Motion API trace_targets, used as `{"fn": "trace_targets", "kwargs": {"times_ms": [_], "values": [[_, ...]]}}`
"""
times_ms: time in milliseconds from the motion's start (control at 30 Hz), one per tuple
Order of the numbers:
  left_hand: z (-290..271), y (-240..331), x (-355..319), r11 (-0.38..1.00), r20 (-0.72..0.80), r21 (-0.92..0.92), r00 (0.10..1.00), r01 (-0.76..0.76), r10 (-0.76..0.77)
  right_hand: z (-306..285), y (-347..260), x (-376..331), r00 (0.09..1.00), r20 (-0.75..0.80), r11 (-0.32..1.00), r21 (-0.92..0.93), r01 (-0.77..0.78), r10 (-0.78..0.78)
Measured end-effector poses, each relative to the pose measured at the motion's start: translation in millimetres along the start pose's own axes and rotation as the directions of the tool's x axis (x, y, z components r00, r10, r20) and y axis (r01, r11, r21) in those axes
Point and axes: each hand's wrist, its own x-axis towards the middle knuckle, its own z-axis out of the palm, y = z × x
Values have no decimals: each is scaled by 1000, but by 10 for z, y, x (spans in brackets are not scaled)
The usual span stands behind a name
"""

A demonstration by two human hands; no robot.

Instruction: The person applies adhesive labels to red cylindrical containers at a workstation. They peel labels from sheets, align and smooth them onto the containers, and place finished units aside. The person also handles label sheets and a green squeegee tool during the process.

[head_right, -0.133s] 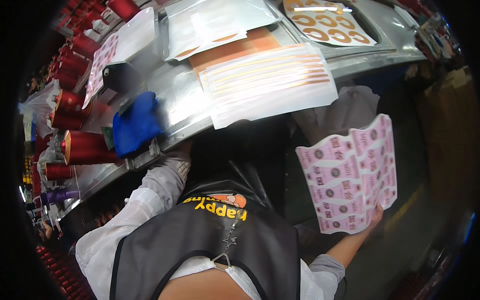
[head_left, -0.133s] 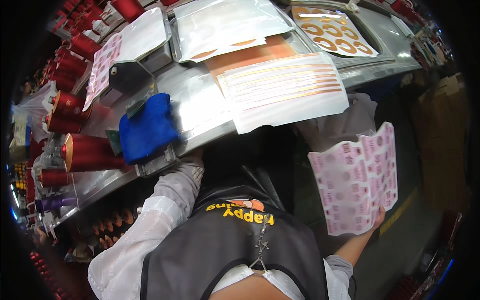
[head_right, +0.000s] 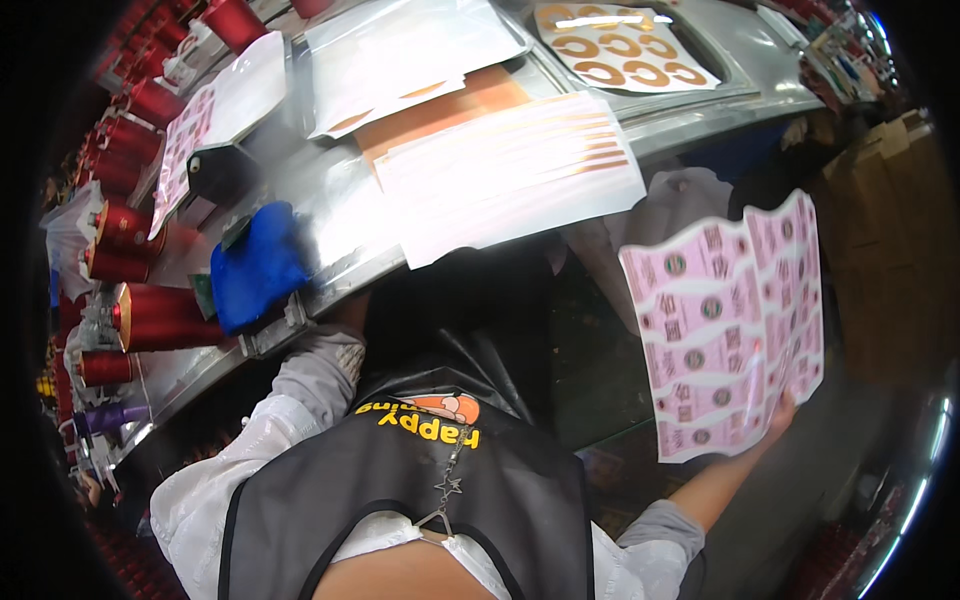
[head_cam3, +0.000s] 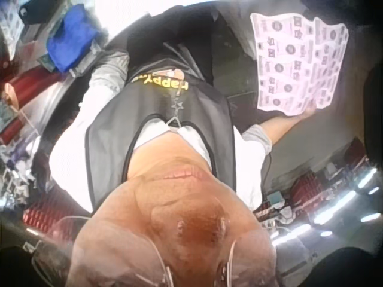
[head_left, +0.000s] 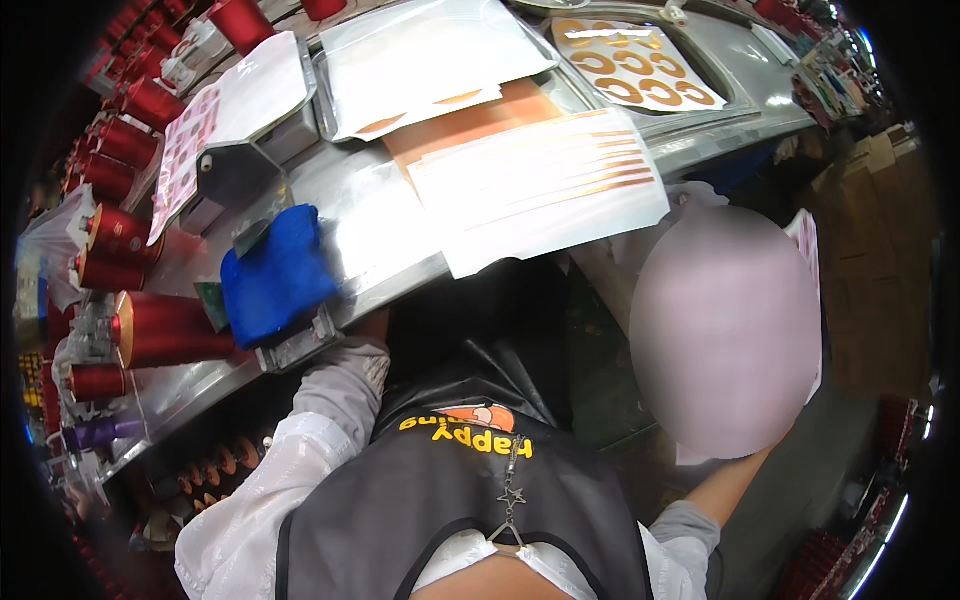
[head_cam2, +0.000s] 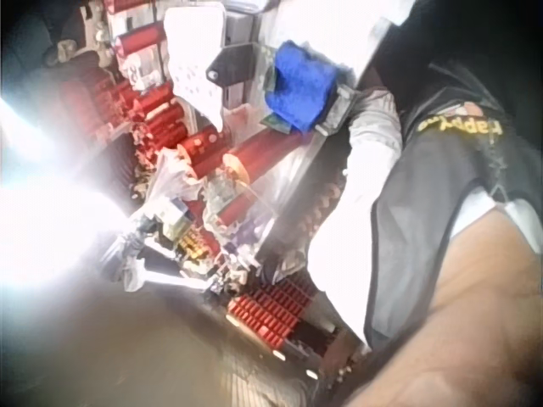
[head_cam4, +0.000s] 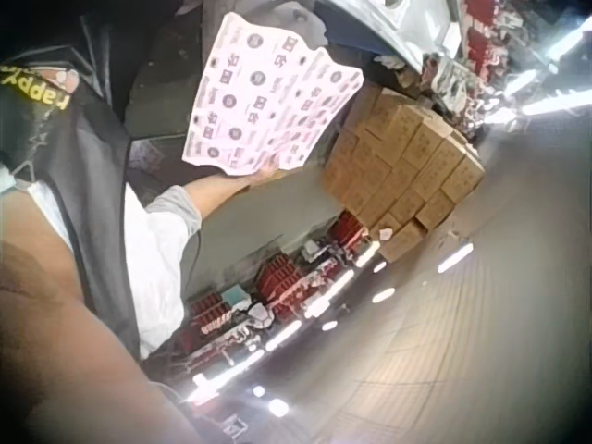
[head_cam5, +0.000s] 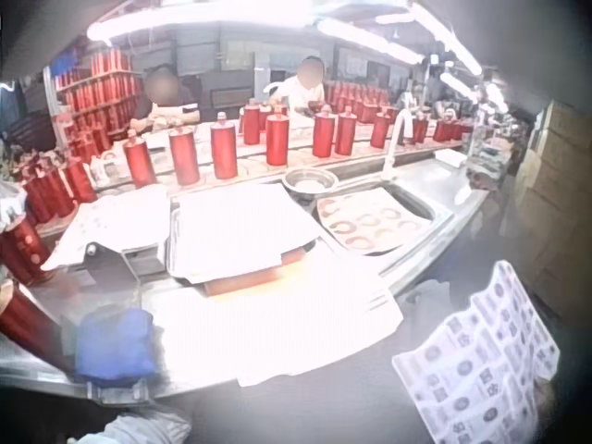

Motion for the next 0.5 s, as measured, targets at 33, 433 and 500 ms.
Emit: {"fn": "trace_targets", "kwargs": {"times_ms": [33, 433, 500], "values": [[-17, -18, -73, 1000, 3, 3, 1000, 6, -6, 119, -170, 178, 1000, 14, 1000, -19, 8, -8], [-374, -345, -362, 992, -70, 30, 990, 123, -121, 3001, -622, 3516, 966, 132, 925, -284, 252, -223], [-444, -441, -339, 993, -61, 35, 992, 111, -108, 2955, -603, 3844, 987, 21, 903, -400, 157, -162]]}}
